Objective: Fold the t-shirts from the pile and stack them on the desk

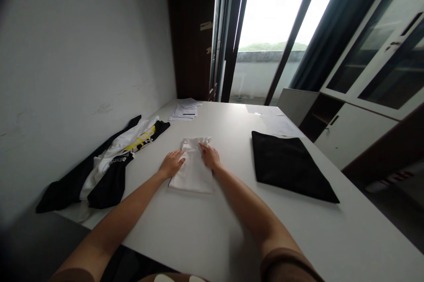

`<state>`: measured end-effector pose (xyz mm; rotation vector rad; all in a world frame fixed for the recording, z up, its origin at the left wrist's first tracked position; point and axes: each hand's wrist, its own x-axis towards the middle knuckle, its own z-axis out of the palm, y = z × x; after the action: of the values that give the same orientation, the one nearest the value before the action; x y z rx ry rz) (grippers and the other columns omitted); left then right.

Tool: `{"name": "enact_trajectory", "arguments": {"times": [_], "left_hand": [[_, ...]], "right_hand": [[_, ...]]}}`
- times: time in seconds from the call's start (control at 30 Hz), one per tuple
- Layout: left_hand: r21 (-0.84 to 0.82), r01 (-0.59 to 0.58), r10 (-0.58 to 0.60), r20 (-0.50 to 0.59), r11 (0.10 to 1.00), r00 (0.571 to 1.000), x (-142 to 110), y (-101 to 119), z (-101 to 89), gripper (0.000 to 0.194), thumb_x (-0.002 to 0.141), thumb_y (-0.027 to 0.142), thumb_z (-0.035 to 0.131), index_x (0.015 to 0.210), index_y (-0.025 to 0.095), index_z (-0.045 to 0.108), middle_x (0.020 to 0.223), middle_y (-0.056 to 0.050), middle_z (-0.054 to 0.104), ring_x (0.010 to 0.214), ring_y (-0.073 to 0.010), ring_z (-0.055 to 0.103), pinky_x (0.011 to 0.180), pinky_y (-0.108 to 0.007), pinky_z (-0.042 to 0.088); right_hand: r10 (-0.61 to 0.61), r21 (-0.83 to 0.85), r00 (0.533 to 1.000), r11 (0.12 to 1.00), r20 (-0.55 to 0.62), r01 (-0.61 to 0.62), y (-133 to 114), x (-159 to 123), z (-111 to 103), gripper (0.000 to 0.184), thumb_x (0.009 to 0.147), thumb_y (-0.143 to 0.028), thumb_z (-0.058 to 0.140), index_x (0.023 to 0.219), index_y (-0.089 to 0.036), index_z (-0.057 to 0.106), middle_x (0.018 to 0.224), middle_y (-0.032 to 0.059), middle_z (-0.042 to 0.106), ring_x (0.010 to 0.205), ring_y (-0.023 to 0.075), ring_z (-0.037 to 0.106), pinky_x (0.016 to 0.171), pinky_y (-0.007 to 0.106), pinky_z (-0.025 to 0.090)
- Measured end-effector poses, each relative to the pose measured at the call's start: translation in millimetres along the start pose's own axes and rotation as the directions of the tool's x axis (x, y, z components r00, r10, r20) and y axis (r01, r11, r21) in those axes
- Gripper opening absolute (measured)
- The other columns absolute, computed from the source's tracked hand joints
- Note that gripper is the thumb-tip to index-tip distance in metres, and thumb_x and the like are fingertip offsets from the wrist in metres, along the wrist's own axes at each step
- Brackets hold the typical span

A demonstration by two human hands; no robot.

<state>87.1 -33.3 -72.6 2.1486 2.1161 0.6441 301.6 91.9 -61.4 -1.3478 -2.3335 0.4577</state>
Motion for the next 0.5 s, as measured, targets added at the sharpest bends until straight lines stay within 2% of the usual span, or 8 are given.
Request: {"name": "enact_trajectory", "arguments": {"times": [0.1,0.2,0.37,0.5], "left_hand": [[-0.072,-0.036,0.034,-0.028,0.997,0.999,0,-5,0.1,0.05,0.103,0.042,0.037,0.147,0.02,0.051,0.148,-0.011,0.056,0.138,-0.024,0.048,0.12,-0.042,0.029],[-0.138,-0.063,0.057,-0.047,0.988,0.997,0,-9,0.4,0.052,0.103,0.043,0.038,0.148,0.019,0.048,0.148,-0.012,0.055,0.137,-0.0251,0.049,0.12,-0.043,0.031],[-0.209,-0.083,0.072,-0.058,0.974,0.996,-4,-11,0.5,0.049,0.101,0.043,0.045,0.143,0.02,0.053,0.143,-0.012,0.059,0.133,-0.0288,0.053,0.118,-0.047,0.035],[-0.377,-0.011,-0.005,-0.042,0.926,0.999,-3,-8,0.2,0.048,0.096,0.049,0.054,0.136,0.024,0.058,0.137,-0.01,0.063,0.131,-0.0296,0.054,0.118,-0.049,0.035]], "right_hand": [[-0.04,0.194,0.998,0.98,-0.056,0.05,1,-2,-6,0.054,0.095,-0.016,0.047,0.147,-0.027,0.056,0.131,0.0055,0.069,0.116,0.023,0.066,0.104,0.035,0.047],[-0.08,0.408,0.99,0.905,-0.114,0.12,-5,-4,-15,0.053,0.093,-0.019,0.049,0.145,-0.025,0.058,0.126,0.0041,0.071,0.111,0.0225,0.068,0.103,0.038,0.049],[-0.19,0.648,0.961,0.71,-0.202,0.277,-30,-10,-34,0.051,0.092,-0.025,0.053,0.142,-0.025,0.061,0.129,0.0027,0.07,0.116,0.0217,0.065,0.107,0.039,0.047],[-0.239,0.787,0.945,0.528,-0.223,0.319,-52,-21,-58,0.051,0.091,-0.034,0.058,0.14,-0.021,0.063,0.134,0.0035,0.067,0.12,0.0224,0.062,0.108,0.038,0.046]]}}
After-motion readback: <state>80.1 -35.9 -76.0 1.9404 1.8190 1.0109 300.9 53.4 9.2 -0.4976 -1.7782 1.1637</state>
